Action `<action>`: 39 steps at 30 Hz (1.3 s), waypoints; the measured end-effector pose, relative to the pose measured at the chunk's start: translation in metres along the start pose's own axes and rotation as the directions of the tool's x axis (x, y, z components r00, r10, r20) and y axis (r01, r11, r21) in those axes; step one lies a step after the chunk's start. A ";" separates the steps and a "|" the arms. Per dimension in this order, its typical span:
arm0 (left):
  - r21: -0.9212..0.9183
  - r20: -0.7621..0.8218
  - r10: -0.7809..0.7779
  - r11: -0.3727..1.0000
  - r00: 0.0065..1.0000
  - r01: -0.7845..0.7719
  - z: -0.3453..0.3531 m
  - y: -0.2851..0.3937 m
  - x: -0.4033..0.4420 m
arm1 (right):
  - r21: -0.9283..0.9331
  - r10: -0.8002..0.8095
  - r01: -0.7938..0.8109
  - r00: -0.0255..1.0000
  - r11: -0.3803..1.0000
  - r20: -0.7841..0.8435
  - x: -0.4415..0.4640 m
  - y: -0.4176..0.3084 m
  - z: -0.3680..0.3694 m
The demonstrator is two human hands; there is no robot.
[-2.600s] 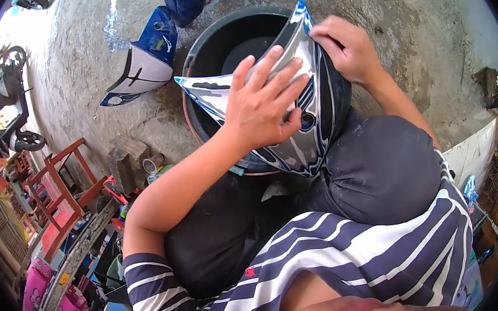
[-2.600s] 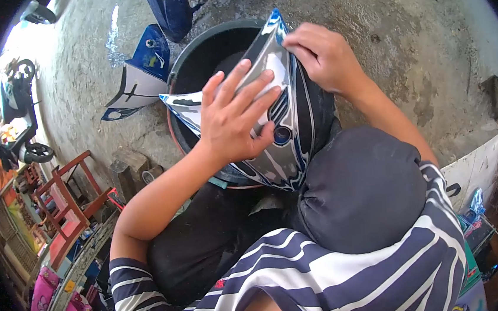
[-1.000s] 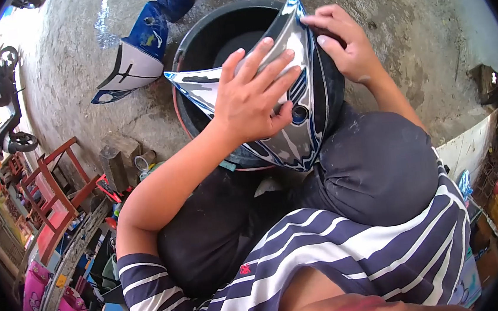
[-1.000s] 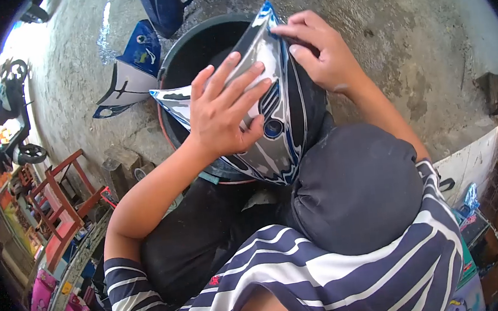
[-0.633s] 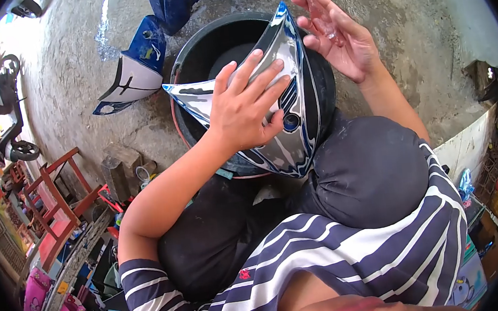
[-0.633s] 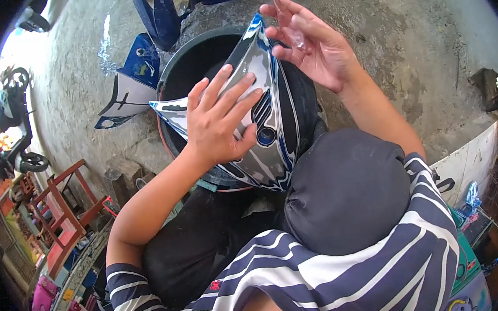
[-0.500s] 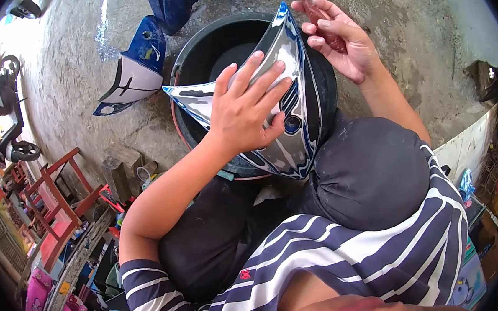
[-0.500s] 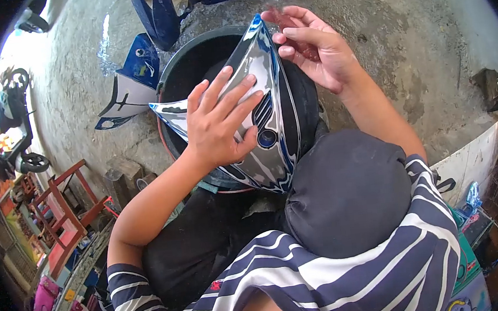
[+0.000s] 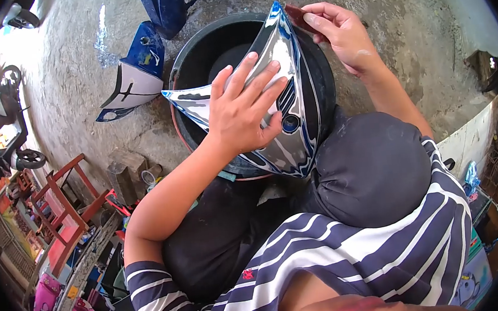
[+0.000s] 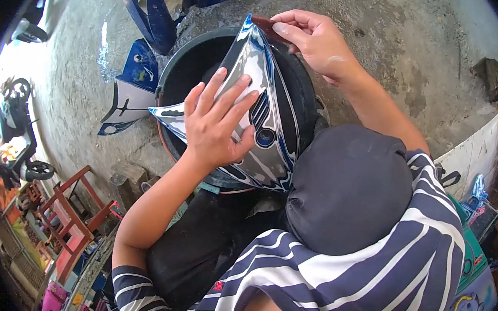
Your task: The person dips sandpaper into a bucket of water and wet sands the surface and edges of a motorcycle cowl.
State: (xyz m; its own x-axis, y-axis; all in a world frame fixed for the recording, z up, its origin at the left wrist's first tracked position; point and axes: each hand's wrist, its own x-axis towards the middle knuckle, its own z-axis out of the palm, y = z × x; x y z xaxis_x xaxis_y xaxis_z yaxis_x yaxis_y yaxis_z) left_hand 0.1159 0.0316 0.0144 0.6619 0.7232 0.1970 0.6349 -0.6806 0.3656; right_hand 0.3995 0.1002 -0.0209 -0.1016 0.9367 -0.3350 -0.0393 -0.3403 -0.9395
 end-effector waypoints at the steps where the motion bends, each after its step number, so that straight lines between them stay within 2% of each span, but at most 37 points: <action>1: -0.001 -0.002 0.001 1.000 1.000 -0.001 0.000 0.000 0.000 | -0.020 -0.010 0.010 1.000 1.000 -0.002 0.001 0.000 -0.005; 2: 0.000 -0.001 0.000 1.000 1.000 0.000 0.000 0.000 0.000 | -0.040 -0.018 0.018 1.000 0.999 -0.005 0.002 0.000 -0.007; 5: 0.002 0.001 0.001 1.000 1.000 -0.001 -0.001 0.000 0.001 | 0.187 -0.065 0.070 0.997 0.980 -0.034 0.000 0.000 0.001; 8: 0.004 0.005 0.000 1.000 1.000 0.000 -0.001 0.000 0.001 | 0.094 -0.124 0.129 0.991 0.987 -0.059 0.003 0.004 -0.002; 13: 0.002 0.011 -0.004 1.000 1.000 0.004 -0.001 0.000 0.001 | 0.199 -0.067 0.081 0.995 0.977 -0.075 0.003 0.003 0.005; 16: -0.002 0.014 -0.004 1.000 1.000 0.004 -0.002 0.000 0.001 | 0.342 -0.005 0.000 1.000 0.940 0.012 0.001 0.005 0.003; 20: -0.003 0.013 -0.004 1.000 1.000 0.004 -0.001 -0.001 0.000 | 0.572 0.049 -0.145 0.982 0.808 0.180 0.001 0.008 -0.007; 23: -0.005 0.009 -0.003 1.000 1.000 0.003 -0.001 -0.001 0.000 | 0.471 -0.004 -0.071 0.988 0.879 0.155 -0.001 0.007 -0.004; 29: -0.008 0.002 -0.004 1.000 1.000 0.004 -0.001 0.000 0.000 | 0.219 -0.037 0.035 0.999 0.975 0.004 -0.004 0.001 0.006; 32: -0.008 0.001 -0.003 1.000 1.000 0.003 -0.001 -0.001 0.000 | 0.133 -0.043 0.048 0.998 0.990 -0.036 -0.001 0.004 0.005; 35: -0.008 0.000 -0.003 1.000 1.000 0.003 0.000 -0.001 0.001 | 0.123 -0.109 0.127 0.984 0.984 -0.138 0.001 0.008 0.011; 38: -0.010 0.001 -0.004 1.000 1.000 0.004 -0.001 -0.001 0.000 | 0.109 -0.155 0.173 0.976 0.979 -0.155 0.000 0.009 0.012; 39: -0.010 0.001 -0.004 1.000 1.000 0.004 -0.001 -0.001 0.000 | 0.052 -0.147 0.155 0.980 0.987 -0.133 -0.001 0.009 0.008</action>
State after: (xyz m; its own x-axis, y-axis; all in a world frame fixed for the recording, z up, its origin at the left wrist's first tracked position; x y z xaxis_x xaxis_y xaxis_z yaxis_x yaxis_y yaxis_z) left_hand 0.1155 0.0324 0.0153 0.6598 0.7259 0.1942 0.6337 -0.6764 0.3753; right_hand 0.3908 0.0957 -0.0289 0.0386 0.9791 -0.1997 -0.1061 -0.1947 -0.9751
